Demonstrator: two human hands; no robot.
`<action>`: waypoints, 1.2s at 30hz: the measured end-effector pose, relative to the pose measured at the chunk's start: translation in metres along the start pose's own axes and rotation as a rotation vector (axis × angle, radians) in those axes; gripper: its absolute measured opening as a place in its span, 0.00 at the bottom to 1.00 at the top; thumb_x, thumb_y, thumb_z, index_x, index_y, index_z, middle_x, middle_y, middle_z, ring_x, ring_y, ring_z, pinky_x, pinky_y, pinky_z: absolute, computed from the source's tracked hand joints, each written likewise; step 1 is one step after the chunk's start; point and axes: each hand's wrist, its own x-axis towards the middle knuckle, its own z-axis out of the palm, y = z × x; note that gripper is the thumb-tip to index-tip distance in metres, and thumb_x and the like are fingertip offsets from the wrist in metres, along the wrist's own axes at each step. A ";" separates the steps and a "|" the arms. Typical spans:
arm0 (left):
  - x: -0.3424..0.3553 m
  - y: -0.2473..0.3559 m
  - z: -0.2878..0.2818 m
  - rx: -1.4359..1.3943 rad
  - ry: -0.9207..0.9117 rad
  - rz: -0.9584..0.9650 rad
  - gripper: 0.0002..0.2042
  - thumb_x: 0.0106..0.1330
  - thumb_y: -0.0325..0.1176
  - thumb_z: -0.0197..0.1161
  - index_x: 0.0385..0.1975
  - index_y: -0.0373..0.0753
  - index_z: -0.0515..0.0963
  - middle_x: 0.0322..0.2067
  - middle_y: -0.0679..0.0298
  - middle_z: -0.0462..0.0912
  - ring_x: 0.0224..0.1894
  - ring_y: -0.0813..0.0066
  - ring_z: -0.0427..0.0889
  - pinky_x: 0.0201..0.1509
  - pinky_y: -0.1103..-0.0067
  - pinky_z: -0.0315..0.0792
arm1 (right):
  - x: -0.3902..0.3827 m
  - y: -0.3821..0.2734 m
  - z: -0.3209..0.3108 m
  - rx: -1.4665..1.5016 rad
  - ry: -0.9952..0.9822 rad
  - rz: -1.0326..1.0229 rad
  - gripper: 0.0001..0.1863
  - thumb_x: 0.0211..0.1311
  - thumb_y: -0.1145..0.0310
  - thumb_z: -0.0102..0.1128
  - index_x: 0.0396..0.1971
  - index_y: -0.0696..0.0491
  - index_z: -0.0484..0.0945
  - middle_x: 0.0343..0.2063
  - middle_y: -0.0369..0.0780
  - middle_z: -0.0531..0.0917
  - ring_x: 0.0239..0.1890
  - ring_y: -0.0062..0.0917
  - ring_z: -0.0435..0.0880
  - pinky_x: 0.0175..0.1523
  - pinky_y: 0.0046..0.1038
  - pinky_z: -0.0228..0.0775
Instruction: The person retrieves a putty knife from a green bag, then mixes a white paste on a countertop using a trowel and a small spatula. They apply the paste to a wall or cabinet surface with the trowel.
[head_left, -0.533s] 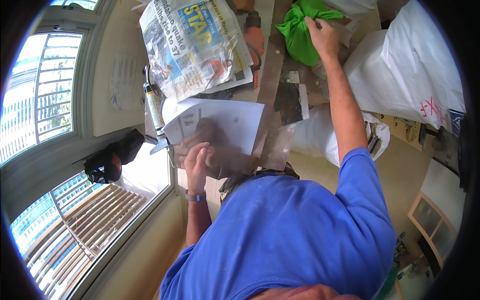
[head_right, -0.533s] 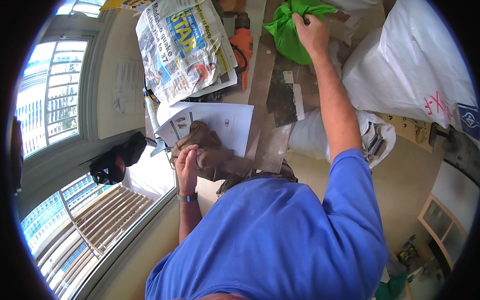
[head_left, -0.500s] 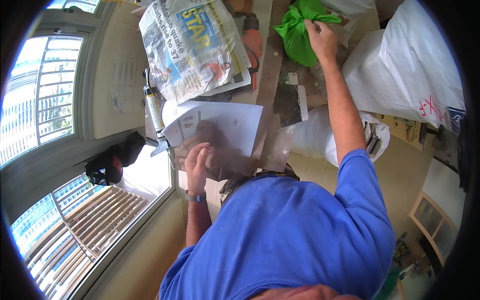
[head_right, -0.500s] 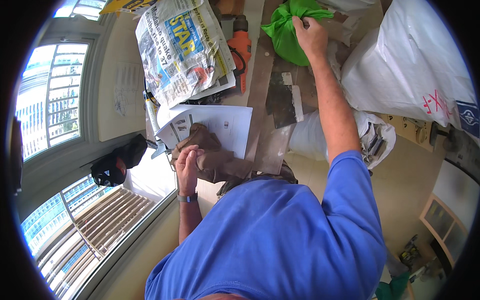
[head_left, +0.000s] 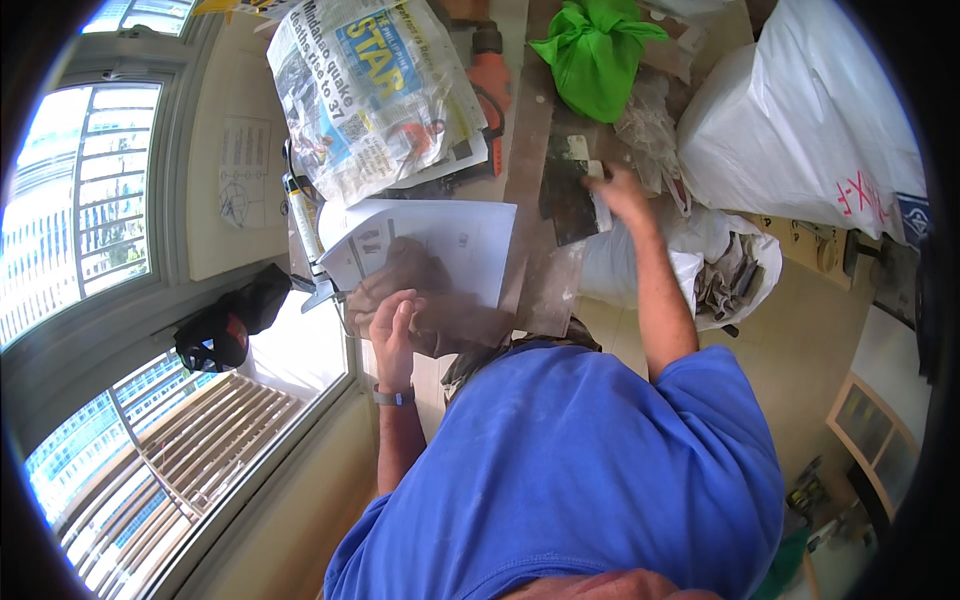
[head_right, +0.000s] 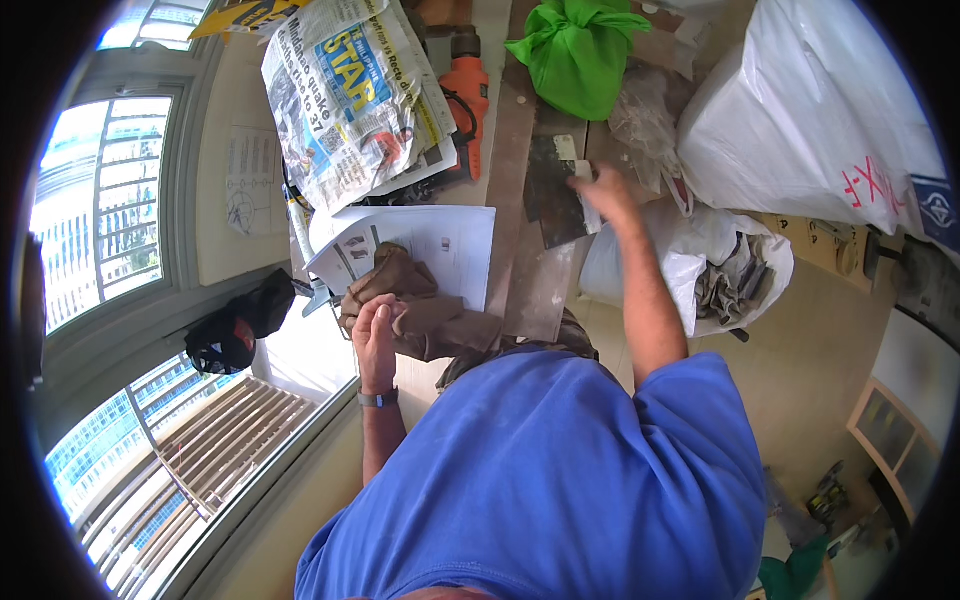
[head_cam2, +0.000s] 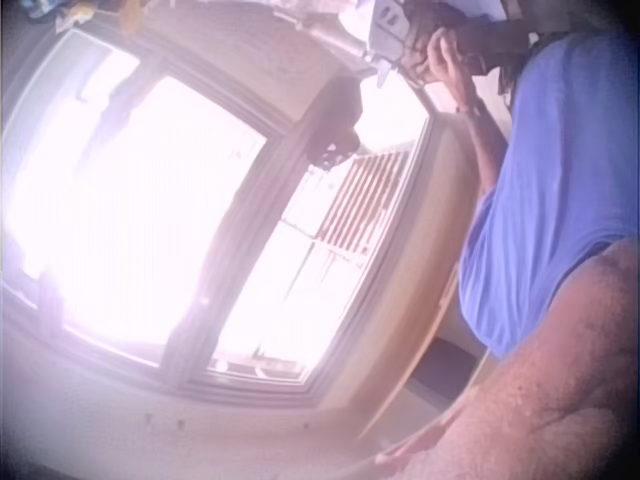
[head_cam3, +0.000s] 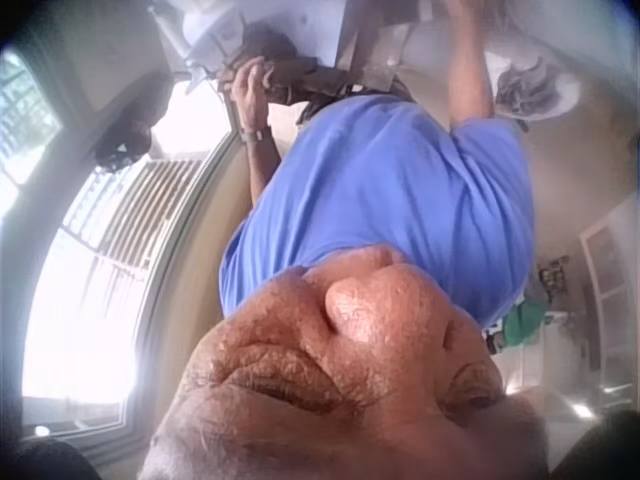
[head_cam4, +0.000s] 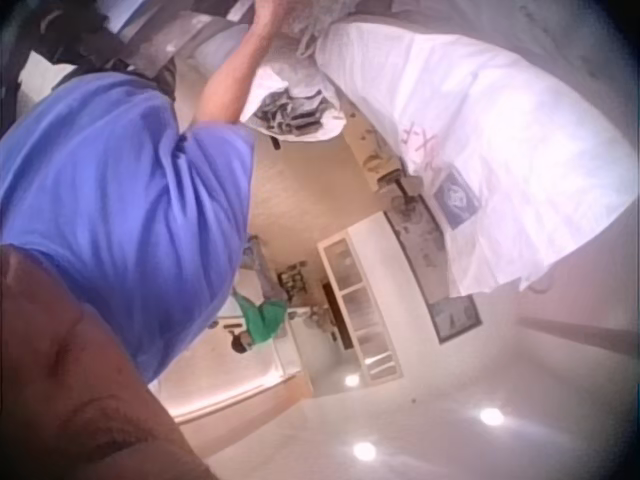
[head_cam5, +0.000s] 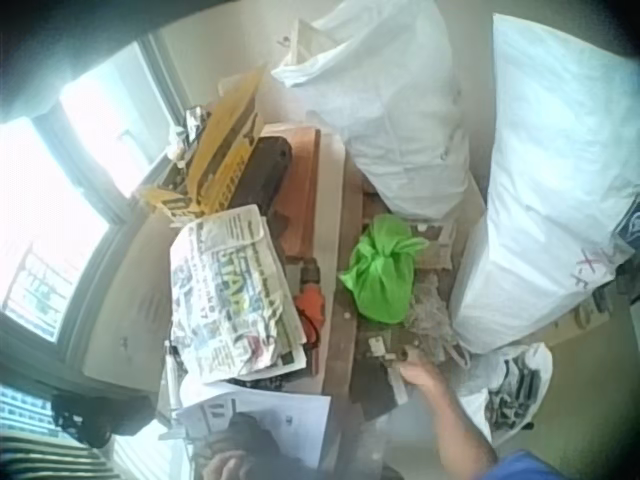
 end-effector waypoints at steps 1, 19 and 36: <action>-0.002 0.000 0.001 -0.016 -0.002 -0.001 0.13 0.66 0.35 0.55 0.43 0.32 0.75 0.34 0.62 0.80 0.40 0.77 0.76 0.48 0.80 0.67 | -0.012 -0.009 0.010 0.060 -0.056 0.004 0.25 0.46 0.61 0.65 0.45 0.58 0.75 0.37 0.50 0.82 0.42 0.39 0.81 0.47 0.34 0.70; -0.019 0.006 0.002 0.053 -0.369 0.025 0.10 0.66 0.31 0.54 0.42 0.33 0.75 0.35 0.64 0.80 0.41 0.80 0.77 0.48 0.82 0.68 | -0.020 -0.011 0.051 -0.195 0.301 0.207 0.19 0.48 0.68 0.59 0.42 0.55 0.75 0.40 0.51 0.80 0.45 0.45 0.78 0.48 0.40 0.72; -0.077 -0.022 -0.010 0.160 -0.530 0.014 0.10 0.65 0.31 0.55 0.42 0.33 0.76 0.35 0.65 0.80 0.40 0.81 0.75 0.46 0.82 0.68 | -0.079 0.084 -0.012 0.608 0.328 0.075 0.20 0.45 0.73 0.64 0.41 0.58 0.74 0.30 0.40 0.79 0.31 0.26 0.78 0.35 0.28 0.70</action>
